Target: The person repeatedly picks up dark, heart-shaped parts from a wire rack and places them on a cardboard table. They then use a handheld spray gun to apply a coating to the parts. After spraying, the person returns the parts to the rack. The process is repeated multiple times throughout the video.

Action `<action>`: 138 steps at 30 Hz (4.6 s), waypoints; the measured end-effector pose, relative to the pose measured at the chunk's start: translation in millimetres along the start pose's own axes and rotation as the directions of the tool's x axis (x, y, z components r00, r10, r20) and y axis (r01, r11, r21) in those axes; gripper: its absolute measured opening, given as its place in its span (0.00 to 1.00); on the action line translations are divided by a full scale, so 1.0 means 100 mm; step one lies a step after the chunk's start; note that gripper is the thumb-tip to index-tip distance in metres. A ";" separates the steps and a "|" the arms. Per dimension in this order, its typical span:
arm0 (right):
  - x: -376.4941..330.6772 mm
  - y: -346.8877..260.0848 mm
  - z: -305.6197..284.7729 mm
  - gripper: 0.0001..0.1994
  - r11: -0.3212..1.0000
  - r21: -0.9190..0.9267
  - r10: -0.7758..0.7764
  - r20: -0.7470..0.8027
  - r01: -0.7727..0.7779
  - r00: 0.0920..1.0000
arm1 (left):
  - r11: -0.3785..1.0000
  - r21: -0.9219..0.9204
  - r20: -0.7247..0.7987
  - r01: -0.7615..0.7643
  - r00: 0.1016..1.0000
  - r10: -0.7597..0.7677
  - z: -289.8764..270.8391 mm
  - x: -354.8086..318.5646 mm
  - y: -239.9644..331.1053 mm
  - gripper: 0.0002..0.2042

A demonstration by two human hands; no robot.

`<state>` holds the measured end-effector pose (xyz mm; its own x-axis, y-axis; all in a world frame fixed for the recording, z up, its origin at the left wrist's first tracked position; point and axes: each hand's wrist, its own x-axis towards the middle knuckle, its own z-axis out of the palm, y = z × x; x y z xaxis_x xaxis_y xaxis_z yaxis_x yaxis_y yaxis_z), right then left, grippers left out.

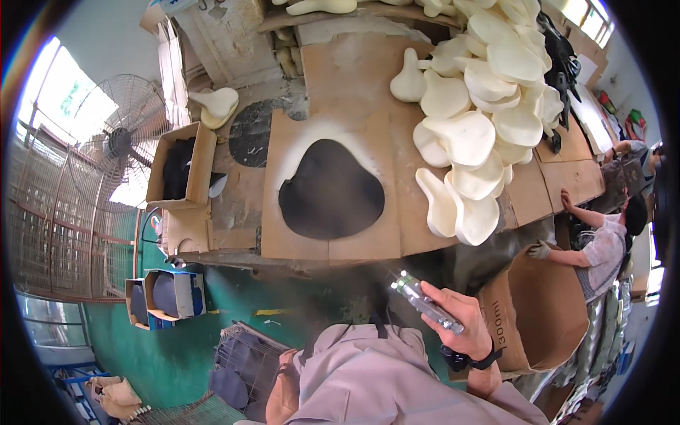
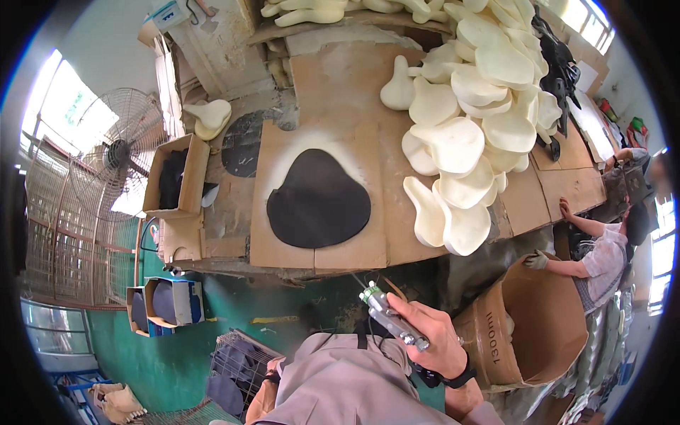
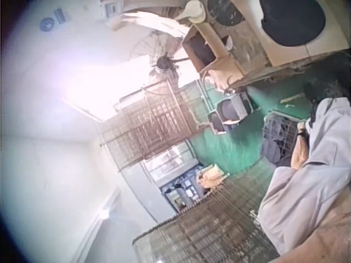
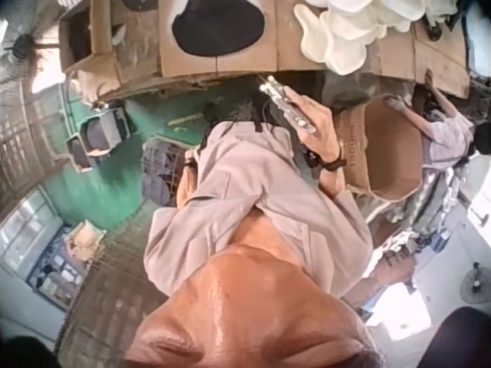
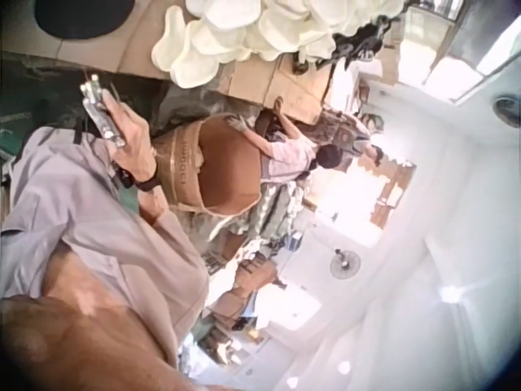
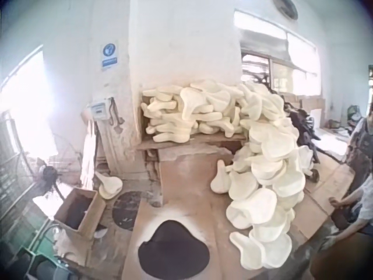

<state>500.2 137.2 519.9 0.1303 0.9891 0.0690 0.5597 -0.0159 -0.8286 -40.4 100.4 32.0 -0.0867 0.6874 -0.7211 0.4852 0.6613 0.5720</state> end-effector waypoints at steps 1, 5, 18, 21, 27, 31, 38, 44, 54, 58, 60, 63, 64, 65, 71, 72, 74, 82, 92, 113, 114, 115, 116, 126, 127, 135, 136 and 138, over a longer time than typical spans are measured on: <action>0.01 -0.01 0.03 0.34 1.000 0.013 -0.003 -0.011 0.003 1.000 | 0.950 0.218 0.044 -0.224 0.975 0.219 -0.05 -0.03 -0.02 0.14; 0.02 -0.04 0.06 0.32 0.999 0.033 0.014 0.033 -0.015 0.999 | 0.596 0.376 0.204 -0.710 0.691 0.694 -0.16 0.09 -0.08 0.16; -0.33 0.09 -0.23 0.28 0.980 -0.031 0.193 -0.075 -0.196 0.978 | 0.789 -0.599 0.287 0.137 0.956 0.052 0.13 0.73 0.72 0.14; -0.41 0.17 -0.28 0.26 0.962 -0.026 0.264 -0.191 -0.274 0.946 | 0.880 -0.465 0.157 0.094 0.987 -0.023 0.21 0.64 0.86 0.19; -0.23 0.21 -0.22 0.25 0.975 0.018 0.217 -0.302 -0.222 0.928 | 0.946 -0.227 0.232 -0.230 0.931 0.282 0.14 0.71 0.47 0.20; 0.04 0.17 -0.13 0.25 0.992 0.028 0.123 -0.302 -0.120 0.945 | 0.952 -0.289 0.224 -0.105 0.959 0.174 0.11 0.67 0.47 0.16; 0.34 0.05 -0.02 0.27 0.999 0.029 0.047 -0.215 -0.042 0.976 | 0.765 -0.604 0.201 0.221 0.972 -0.121 0.13 0.46 0.63 0.14; 0.37 -0.05 -0.07 0.29 0.999 -0.003 0.034 -0.032 -0.034 0.999 | 0.803 -0.535 0.196 0.263 0.963 -0.185 0.09 0.48 0.41 0.16; 0.29 -0.07 -0.25 0.29 0.996 0.003 0.083 -0.197 -0.084 0.977 | 0.616 -0.719 0.344 0.320 0.935 -0.085 0.09 0.65 0.44 0.14; 0.11 0.05 -0.30 0.30 0.992 -0.111 0.058 -0.007 -0.058 0.998 | 0.702 -0.668 0.231 0.246 0.966 -0.120 0.17 0.59 0.74 0.16; 0.06 0.04 -0.29 0.28 0.989 -0.109 0.101 0.023 -0.098 0.995 | 0.725 -0.651 0.212 0.225 0.971 -0.111 0.18 0.60 0.72 0.16; 0.14 -0.03 -0.23 0.28 0.984 -0.001 0.175 -0.133 -0.177 0.975 | 0.909 -0.413 0.185 0.053 0.982 0.026 0.20 0.67 0.62 0.16; 0.17 -0.05 -0.23 0.28 0.984 0.000 0.174 -0.146 -0.176 0.974 | 0.983 -0.145 0.204 -0.110 0.969 0.138 0.17 0.70 0.60 0.17; 0.16 -0.05 -0.22 0.28 0.987 -0.013 0.158 -0.100 -0.160 0.982 | 0.953 0.129 0.253 -0.276 0.938 0.237 0.15 0.72 0.58 0.18; 0.08 0.08 -0.16 0.29 0.996 -0.055 0.076 0.029 -0.075 0.997 | 0.984 -0.158 0.188 -0.081 0.976 0.111 0.18 0.78 0.54 0.18; 0.11 0.08 -0.14 0.29 0.995 -0.020 0.094 -0.027 -0.095 0.995 | 0.984 -0.166 0.201 -0.069 0.974 0.102 0.19 0.78 0.52 0.19; 0.21 0.01 -0.15 0.28 0.997 -0.001 0.080 -0.115 -0.081 0.990 | 0.982 -0.181 0.224 -0.044 0.971 0.085 0.18 0.81 0.50 0.20; 0.05 -0.01 -0.29 0.30 0.991 -0.066 0.111 -0.063 -0.115 0.992 | 0.988 -0.102 0.205 -0.112 0.970 0.131 0.19 0.82 0.39 0.15; -0.07 0.00 -0.48 0.27 0.987 -0.098 0.139 0.076 -0.131 0.987 | 0.918 -0.370 0.283 -0.145 0.923 0.261 0.07 0.99 0.57 0.19; -0.10 0.05 -0.23 0.31 0.990 -0.008 0.139 -0.155 -0.142 0.978 | 0.793 0.321 -0.331 -0.518 0.723 0.606 0.87 1.67 4.14 0.18; -0.16 0.07 -0.31 0.31 0.984 -0.001 0.178 -0.115 -0.179 0.977 | 0.823 0.378 -0.348 -0.423 0.759 0.550 0.92 1.65 4.22 0.17; -0.22 0.08 -0.38 0.31 0.982 -0.027 0.186 -0.106 -0.189 0.977 | 0.839 0.432 -0.365 -0.330 0.787 0.497 0.98 1.59 4.33 0.16; -0.30 0.10 -0.42 0.31 0.976 -0.052 0.203 -0.108 -0.210 0.973 | 0.835 0.491 -0.388 -0.248 0.796 0.464 1.11 1.37 4.52 0.18; -0.46 0.15 -0.42 0.31 0.970 -0.042 0.214 -0.330 -0.241 0.919 | 0.781 0.528 -0.405 -0.334 0.709 0.578 1.18 1.23 4.79 0.13; -0.46 0.17 -0.41 0.31 0.972 -0.033 0.210 -0.320 -0.232 0.924 | 0.893 0.203 -0.463 -0.401 0.765 0.448 1.19 1.33 4.80 0.11; -0.45 0.43 -0.19 0.26 0.978 0.101 0.204 -0.260 -0.184 0.944 | 0.382 -0.920 0.145 -0.086 0.831 0.537 1.03 2.15 5.01 0.10; -0.46 0.47 -0.17 0.27 0.977 0.101 0.206 -0.251 -0.186 0.946 | 0.335 -0.933 0.060 -0.133 0.859 0.509 1.11 2.00 5.30 0.08; -0.47 0.51 -0.17 0.31 0.976 0.069 0.214 -0.202 -0.204 0.956 | 0.097 -0.992 -0.027 -0.075 0.905 0.425 1.11 1.67 5.92 0.05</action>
<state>537.0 87.4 484.0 0.4098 0.9122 0.0007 0.4632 -0.2074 -0.8616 328.7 573.2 207.1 0.1042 0.9109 -0.3992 -0.8098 0.3107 0.4976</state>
